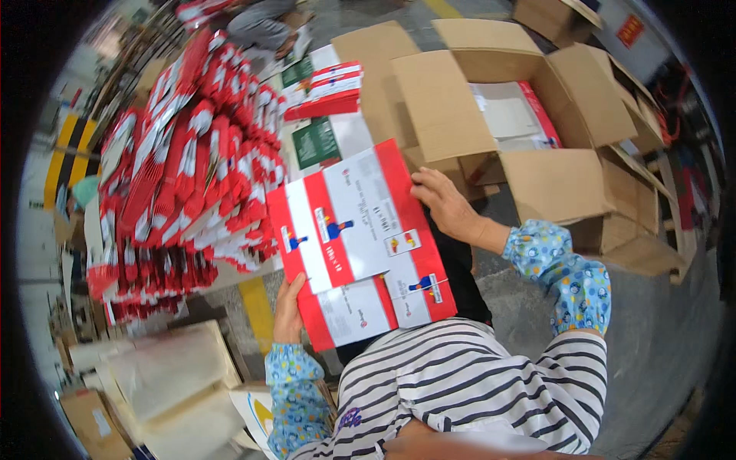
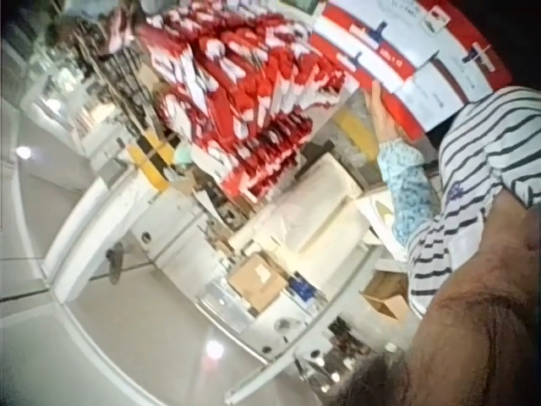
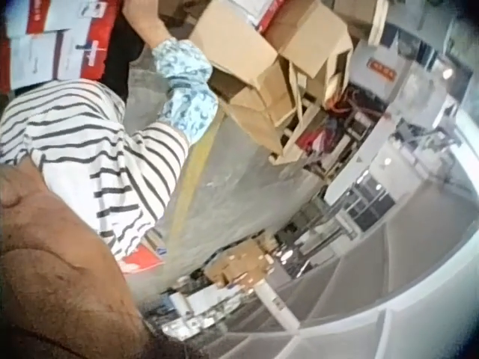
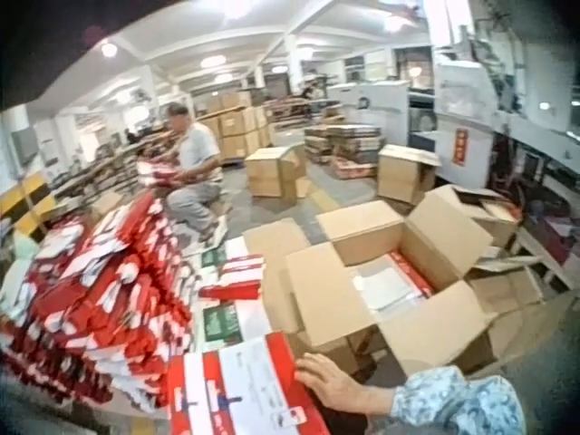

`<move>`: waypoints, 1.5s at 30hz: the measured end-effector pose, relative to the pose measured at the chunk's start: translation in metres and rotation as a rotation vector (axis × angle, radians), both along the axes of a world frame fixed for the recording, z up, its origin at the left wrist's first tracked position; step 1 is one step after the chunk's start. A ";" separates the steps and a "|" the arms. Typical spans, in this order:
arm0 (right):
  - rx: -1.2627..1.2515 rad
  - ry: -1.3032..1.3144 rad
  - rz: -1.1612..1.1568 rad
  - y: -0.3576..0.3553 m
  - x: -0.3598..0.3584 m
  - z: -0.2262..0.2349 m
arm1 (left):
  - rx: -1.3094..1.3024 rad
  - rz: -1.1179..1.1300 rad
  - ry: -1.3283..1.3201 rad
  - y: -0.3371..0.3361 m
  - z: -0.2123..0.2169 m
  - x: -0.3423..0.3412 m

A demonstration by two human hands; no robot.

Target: Picking up stacks of paper packets, checking/counting them, and placing them into cardboard shipping boxes.

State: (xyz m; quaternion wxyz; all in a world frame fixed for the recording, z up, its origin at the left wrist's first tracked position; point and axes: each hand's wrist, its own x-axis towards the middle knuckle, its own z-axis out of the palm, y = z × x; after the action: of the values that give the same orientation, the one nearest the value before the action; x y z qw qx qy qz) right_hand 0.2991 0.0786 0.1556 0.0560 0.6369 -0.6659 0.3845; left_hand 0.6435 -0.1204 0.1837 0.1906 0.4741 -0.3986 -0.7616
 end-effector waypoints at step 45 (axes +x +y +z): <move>-0.960 -1.250 -1.038 0.084 -0.244 -0.064 | -0.952 -1.193 0.197 0.037 0.031 -0.732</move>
State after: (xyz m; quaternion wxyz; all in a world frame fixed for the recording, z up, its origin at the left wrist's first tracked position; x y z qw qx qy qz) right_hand 0.0551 0.1630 0.0915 0.1094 -0.1521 -0.5460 0.8166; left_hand -0.0888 -0.0836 0.2143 -0.0345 -0.0241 -0.8528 -0.5206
